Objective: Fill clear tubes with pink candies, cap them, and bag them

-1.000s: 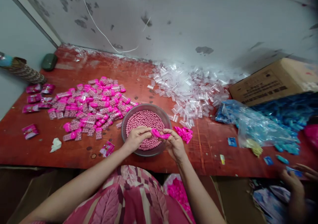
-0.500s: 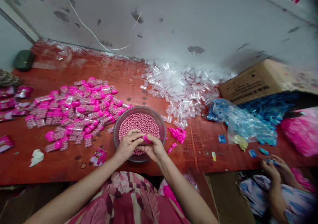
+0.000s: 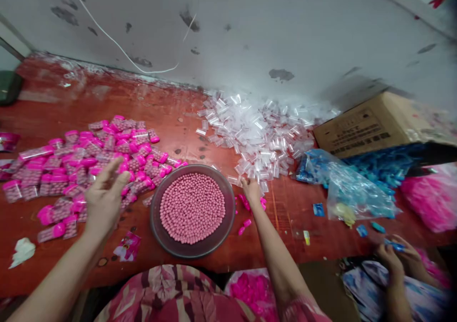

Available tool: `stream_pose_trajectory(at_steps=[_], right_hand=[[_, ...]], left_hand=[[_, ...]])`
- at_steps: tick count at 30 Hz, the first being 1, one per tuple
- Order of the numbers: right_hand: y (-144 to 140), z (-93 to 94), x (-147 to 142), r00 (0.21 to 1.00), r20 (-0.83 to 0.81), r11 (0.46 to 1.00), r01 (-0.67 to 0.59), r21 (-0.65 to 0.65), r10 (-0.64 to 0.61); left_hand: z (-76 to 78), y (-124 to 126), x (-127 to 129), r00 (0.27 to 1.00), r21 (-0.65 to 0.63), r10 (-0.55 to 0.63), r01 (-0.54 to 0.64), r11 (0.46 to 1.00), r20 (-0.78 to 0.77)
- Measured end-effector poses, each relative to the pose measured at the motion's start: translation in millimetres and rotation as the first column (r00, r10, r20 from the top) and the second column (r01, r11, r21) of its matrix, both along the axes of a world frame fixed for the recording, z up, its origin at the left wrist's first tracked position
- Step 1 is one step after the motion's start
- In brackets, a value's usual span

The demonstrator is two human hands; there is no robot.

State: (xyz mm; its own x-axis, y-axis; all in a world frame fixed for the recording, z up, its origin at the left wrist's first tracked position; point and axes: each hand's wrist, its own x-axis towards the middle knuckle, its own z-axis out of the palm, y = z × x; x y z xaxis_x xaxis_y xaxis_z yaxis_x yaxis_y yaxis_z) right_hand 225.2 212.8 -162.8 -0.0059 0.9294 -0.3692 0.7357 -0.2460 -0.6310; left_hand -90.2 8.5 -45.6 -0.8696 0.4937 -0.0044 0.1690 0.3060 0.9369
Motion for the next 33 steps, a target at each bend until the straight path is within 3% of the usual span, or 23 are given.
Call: stream_pose_trajectory(at_steps=[3,6,9,12,14,16,17,18,19,24,27,30,33], right_hand=[[8,-28.1,3,0.992,0.129,1.000,-0.003,-0.009,0.004],[8,-38.8,4,0.982,0.184,0.999,-0.050,-0.007,0.050],[4,-27.6,7,0.976,0.174,0.988,-0.140,0.058,0.128],[-10,-1.6,-1,0.962,0.124,0.952,-0.260,0.163,0.242],[-28,14.3,-18,0.866,0.138,0.839,-0.500,0.213,0.481],[-50,21.7,-42,0.636,0.214,0.601,-0.771,0.210,0.742],[-61,21.3,-56,0.542,0.243,0.508,-0.840,0.191,0.805],[-71,18.3,-69,0.475,0.264,0.445,-0.880,0.169,0.839],[-81,13.3,-82,0.455,0.267,0.430,-0.890,0.150,0.850],[-126,-21.3,-128,0.452,0.123,0.441,-0.891,0.106,0.883],[-147,-33.4,-138,0.484,-0.060,0.488,-0.867,0.098,0.873],[-158,-31.7,-135,0.548,-0.258,0.582,-0.809,0.080,0.796],[-159,-15.0,-124,0.579,-0.446,0.669,-0.741,0.061,0.683]], left_hand=[[-13.4,-2,29,0.951,-0.026,-0.168,0.181,0.983,0.259],[-22.4,-4,52,0.874,0.023,-0.250,0.265,0.964,0.418],[-26.5,-9,62,0.824,0.043,-0.318,0.338,0.940,0.470],[-27.1,-18,67,0.805,0.052,-0.343,0.365,0.930,0.484],[-26.8,-26,71,0.807,0.045,-0.316,0.340,0.939,0.498],[-26.7,-35,76,0.803,0.046,-0.295,0.319,0.947,0.517],[-26.7,-40,78,0.800,0.049,-0.296,0.318,0.947,0.523],[-26.7,-45,78,0.798,0.051,-0.298,0.320,0.946,0.524],[-26.6,-51,79,0.799,0.051,-0.300,0.321,0.946,0.521],[-27.4,-83,73,0.835,0.027,-0.209,0.228,0.973,0.509],[-31.3,-100,69,0.848,0.005,-0.170,0.194,0.981,0.501],[-39.3,-108,69,0.859,0.009,-0.181,0.202,0.979,0.480],[-50.3,-103,70,0.862,0.026,-0.251,0.267,0.963,0.440]])
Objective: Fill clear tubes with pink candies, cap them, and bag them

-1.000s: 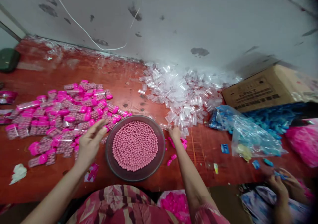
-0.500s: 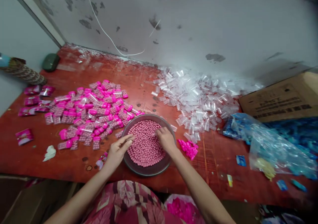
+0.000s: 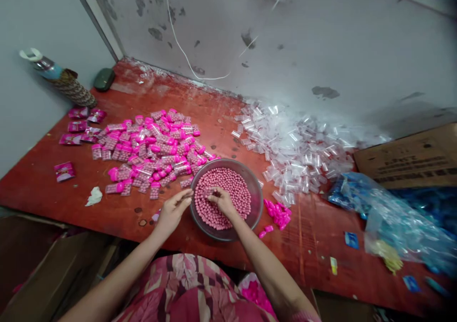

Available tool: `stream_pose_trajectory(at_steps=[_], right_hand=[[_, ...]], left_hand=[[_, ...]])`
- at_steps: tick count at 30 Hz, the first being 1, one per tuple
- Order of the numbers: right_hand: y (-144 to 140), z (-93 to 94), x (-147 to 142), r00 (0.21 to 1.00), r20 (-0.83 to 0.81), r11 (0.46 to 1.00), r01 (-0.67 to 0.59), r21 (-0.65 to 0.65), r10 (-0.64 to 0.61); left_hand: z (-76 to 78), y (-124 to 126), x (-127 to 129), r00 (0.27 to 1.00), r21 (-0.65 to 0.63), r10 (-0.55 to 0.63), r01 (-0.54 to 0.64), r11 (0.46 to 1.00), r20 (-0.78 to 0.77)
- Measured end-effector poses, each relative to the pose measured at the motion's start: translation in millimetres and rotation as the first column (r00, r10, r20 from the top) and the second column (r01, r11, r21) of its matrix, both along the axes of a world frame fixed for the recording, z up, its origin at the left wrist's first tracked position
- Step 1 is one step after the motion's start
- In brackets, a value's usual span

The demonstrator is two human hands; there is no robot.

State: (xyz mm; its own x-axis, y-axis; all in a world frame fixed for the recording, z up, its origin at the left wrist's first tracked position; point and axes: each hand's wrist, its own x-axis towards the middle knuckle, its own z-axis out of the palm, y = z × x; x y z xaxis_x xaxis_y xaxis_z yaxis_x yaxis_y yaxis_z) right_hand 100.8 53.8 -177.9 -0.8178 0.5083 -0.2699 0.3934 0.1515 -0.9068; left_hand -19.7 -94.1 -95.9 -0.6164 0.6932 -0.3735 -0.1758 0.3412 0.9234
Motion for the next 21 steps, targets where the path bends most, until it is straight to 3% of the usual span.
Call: stream_pose_trajectory(at_steps=[4,10,12,14,17,19,21], right_hand=[[3,32.3,14,0.986,-0.132,0.982,0.074,-0.174,-0.098],[10,67.8,37,0.964,-0.209,0.958,0.107,-0.265,-0.165],[18,80.2,48,0.963,-0.217,0.976,0.121,-0.183,-0.160],[26,94.9,58,0.970,-0.221,0.995,0.104,0.003,-0.101],[36,116.3,70,0.975,-0.209,0.962,-0.020,0.272,0.079],[39,125.1,74,0.965,-0.190,0.933,-0.104,0.345,0.178],[39,127.2,79,0.964,-0.187,0.930,-0.115,0.349,0.189]], left_hand=[[-9.7,25,8,0.985,0.013,-0.165,0.166,0.986,-0.058],[-1.4,63,26,0.951,0.105,-0.308,0.309,0.945,-0.025],[1.4,69,32,0.944,0.154,-0.311,0.294,0.943,0.105],[2.7,73,37,0.912,0.197,-0.319,0.273,0.942,0.257],[4.6,76,43,0.853,0.242,-0.370,0.296,0.924,0.368],[6.8,77,46,0.827,0.256,-0.413,0.334,0.907,0.382],[8.6,79,48,0.813,0.252,-0.432,0.357,0.899,0.389]])
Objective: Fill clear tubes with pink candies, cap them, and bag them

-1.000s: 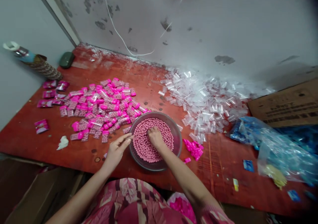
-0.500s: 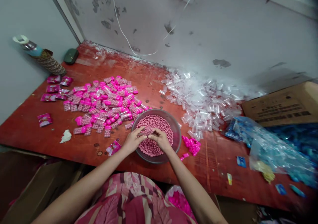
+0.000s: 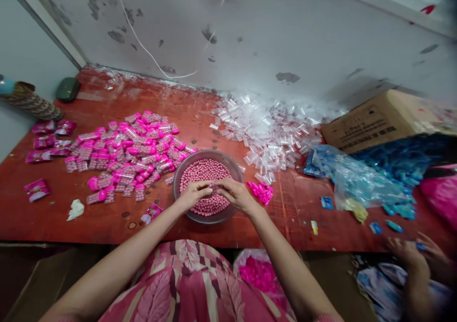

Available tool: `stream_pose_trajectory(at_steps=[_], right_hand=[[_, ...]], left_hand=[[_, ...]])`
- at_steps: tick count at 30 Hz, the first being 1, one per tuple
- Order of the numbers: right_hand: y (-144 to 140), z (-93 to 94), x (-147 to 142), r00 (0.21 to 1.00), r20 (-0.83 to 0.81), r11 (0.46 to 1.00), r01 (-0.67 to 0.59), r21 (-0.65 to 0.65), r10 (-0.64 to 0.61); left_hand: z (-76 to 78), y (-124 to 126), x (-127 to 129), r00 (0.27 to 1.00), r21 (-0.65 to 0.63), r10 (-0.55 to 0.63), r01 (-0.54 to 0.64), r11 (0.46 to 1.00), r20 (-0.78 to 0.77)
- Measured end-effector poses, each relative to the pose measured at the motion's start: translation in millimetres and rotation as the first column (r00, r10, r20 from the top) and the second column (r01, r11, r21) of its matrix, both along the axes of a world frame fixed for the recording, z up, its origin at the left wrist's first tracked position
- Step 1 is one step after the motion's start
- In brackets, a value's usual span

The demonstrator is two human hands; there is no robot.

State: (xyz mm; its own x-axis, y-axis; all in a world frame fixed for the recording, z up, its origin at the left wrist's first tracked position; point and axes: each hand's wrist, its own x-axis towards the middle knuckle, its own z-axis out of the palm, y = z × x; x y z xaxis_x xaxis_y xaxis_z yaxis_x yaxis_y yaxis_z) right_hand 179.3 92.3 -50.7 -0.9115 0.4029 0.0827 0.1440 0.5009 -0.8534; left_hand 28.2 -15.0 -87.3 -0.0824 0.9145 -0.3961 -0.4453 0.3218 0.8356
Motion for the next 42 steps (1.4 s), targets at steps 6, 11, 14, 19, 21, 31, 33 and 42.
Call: stream_pose_trajectory(at_steps=[6,11,14,19,21,31,33,42], right_hand=[[-20,-22.6,10,0.901,0.038,0.782,0.396,-0.482,-0.433],[-27,-45.9,16,0.722,0.147,0.459,0.569,-0.682,-0.676],[-12,-58.5,38,0.684,0.184,0.546,0.691,-0.474,-0.706],[14,-75.7,125,0.489,0.320,0.428,0.870,-0.244,-0.811],[14,-83.3,157,0.414,0.395,0.392,0.909,-0.141,-0.820],[-15,-142.1,156,0.146,0.624,0.290,0.947,0.135,-0.768],[-14,-148.7,150,0.135,0.624,0.262,0.958,0.116,-0.770],[-21,-114.0,143,0.498,0.386,0.360,0.853,-0.377,-0.776]], left_hand=[[-4.8,3,9,0.998,-0.066,0.023,-0.019,0.998,0.057],[-3.9,1,16,0.986,-0.108,0.060,-0.044,0.993,0.155],[3.4,-2,13,0.985,-0.079,0.099,-0.088,0.993,0.139],[6.4,-7,5,0.991,0.014,0.071,-0.070,0.997,-0.115],[2.6,-10,7,0.988,0.011,0.045,-0.044,0.999,-0.149],[6.0,-7,25,0.997,-0.018,0.047,-0.048,0.999,-0.056],[8.0,-6,26,0.997,-0.024,0.047,-0.048,0.999,-0.060],[11.6,-1,44,1.000,-0.038,-0.017,0.017,0.999,-0.003]])
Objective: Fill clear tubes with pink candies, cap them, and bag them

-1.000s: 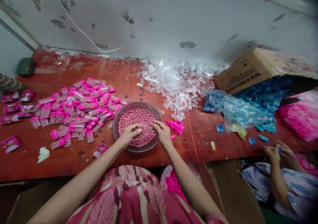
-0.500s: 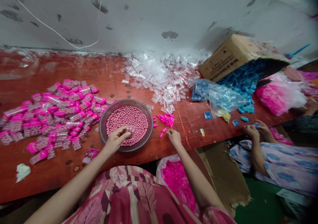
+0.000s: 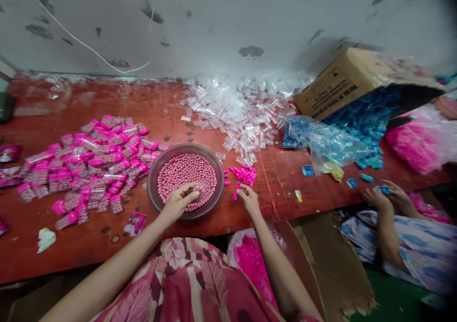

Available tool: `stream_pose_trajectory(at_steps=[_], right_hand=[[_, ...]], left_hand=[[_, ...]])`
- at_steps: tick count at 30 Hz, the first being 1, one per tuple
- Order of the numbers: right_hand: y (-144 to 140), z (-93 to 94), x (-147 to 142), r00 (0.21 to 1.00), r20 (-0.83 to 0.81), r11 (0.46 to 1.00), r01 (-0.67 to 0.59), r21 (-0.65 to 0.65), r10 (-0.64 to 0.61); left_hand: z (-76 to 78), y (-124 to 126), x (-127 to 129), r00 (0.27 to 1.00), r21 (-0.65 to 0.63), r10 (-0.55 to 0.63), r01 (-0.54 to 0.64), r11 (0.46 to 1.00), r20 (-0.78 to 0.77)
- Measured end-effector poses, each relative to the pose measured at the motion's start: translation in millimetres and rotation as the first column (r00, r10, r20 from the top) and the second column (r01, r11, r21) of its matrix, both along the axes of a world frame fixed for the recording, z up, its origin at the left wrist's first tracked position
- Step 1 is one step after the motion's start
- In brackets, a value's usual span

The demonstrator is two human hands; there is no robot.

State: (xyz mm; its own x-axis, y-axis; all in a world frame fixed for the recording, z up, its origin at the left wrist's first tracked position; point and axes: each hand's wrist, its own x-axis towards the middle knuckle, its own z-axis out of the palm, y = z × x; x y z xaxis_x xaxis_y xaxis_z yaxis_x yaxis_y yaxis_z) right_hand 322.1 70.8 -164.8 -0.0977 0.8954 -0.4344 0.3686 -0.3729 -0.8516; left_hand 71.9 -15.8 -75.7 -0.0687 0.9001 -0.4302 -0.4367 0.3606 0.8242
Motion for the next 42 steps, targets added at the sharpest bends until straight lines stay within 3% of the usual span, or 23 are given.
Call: stream_pose_trajectory(at_steps=[6,10,15,21,23,25,27,30,33,42], right_hand=[[-14,64.4,-47,0.934,-0.301,0.981,-0.190,0.036,0.192],[-28,94.1,-81,0.956,-0.183,0.965,-0.201,0.170,0.232],[-37,99.8,-97,0.909,-0.326,0.966,-0.235,0.111,0.259],[-27,95.4,-102,0.868,-0.412,0.951,-0.308,-0.010,0.277],[-18,100.5,-100,0.866,-0.378,0.939,-0.341,0.032,0.328],[-10,110.7,-99,0.873,-0.293,0.921,-0.358,0.153,0.389],[-2,125.0,-101,0.866,-0.171,0.860,-0.406,0.310,0.471],[3,146.1,-109,0.772,0.044,0.670,-0.576,0.468,0.634],[4,156.6,-117,0.672,0.219,0.505,-0.697,0.509,0.707],[-6,155.8,-114,0.530,0.471,0.347,-0.837,0.423,0.705]], left_hand=[[8.1,12,22,0.995,0.070,-0.018,0.012,0.997,0.097],[13.9,14,23,0.985,0.096,0.059,-0.076,0.993,0.162],[19.7,5,14,0.971,0.061,0.155,-0.169,0.984,0.184],[24.2,-6,4,0.988,0.103,0.133,-0.140,0.985,0.078],[24.2,-8,0,0.990,0.119,0.127,-0.133,0.984,0.052],[24.1,-10,-5,0.992,0.136,0.127,-0.126,0.983,0.001],[24.9,-11,-10,0.989,0.158,0.108,-0.092,0.983,-0.100],[28.5,-12,-16,0.945,0.212,0.054,0.016,0.977,-0.322],[32.7,-12,-19,0.891,0.246,0.035,0.086,0.965,-0.452],[36.8,-11,-27,0.797,0.330,0.059,0.180,0.927,-0.601]])
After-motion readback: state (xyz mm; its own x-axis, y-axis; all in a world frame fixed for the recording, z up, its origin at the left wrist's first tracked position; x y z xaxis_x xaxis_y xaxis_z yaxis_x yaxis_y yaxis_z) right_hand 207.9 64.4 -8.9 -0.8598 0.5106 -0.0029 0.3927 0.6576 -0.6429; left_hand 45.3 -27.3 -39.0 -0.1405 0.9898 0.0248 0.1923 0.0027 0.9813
